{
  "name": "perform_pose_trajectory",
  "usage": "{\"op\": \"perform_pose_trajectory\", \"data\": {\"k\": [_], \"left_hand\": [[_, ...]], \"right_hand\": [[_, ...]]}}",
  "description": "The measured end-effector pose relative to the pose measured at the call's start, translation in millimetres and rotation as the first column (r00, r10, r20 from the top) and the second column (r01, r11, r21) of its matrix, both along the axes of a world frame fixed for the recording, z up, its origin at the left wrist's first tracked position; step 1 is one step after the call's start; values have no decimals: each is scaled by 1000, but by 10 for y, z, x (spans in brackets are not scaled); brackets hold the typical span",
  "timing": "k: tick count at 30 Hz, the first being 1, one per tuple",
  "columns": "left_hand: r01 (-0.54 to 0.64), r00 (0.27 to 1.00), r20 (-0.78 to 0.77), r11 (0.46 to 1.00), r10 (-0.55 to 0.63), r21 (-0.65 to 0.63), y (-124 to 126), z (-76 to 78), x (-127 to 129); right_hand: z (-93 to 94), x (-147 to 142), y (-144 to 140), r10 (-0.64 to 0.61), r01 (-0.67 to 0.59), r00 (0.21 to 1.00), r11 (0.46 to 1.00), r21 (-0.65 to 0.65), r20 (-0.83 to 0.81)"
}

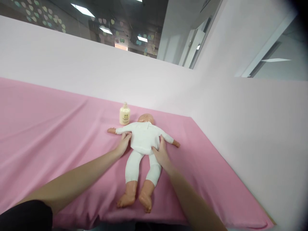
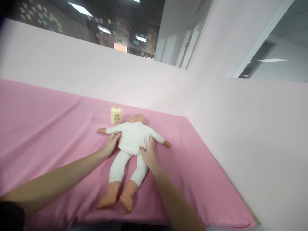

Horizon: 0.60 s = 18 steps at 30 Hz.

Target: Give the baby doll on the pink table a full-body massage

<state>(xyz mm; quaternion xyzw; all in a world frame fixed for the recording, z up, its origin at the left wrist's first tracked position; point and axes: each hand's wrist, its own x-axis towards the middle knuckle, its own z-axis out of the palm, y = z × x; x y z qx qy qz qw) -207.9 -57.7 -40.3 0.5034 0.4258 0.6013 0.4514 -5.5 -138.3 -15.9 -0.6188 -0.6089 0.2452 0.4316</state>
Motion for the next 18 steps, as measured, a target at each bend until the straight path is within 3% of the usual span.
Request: {"op": "perform_pose_trajectory", "data": {"k": [3, 7, 9, 11, 13, 16, 18], "left_hand": [[67, 966, -258, 982, -19, 179, -43, 108, 10], [139, 839, -524, 874, 146, 465, 96, 305, 203], [205, 704, -691, 884, 164, 419, 200, 320, 303], [241, 514, -854, 943, 78, 231, 270, 268, 376], [251, 379, -925, 964, -20, 82, 294, 195, 412], [283, 306, -949, 959, -75, 15, 303, 173, 393], [259, 304, -952, 965, -30, 52, 352, 260, 346]], "right_hand": [[30, -12, -32, 72, -80, 990, 995, 63, 124], [79, -14, -67, 266, -266, 913, 963, -42, 310], [98, -12, -74, 314, -300, 872, 949, -98, 376], [110, -3, -73, 326, -296, 855, 945, -136, 404], [117, 11, -69, 338, -297, 850, 941, -162, 405], [123, 29, -66, 360, -320, 844, 933, -167, 397], [123, 34, -65, 373, -335, 845, 928, -163, 383]]}}
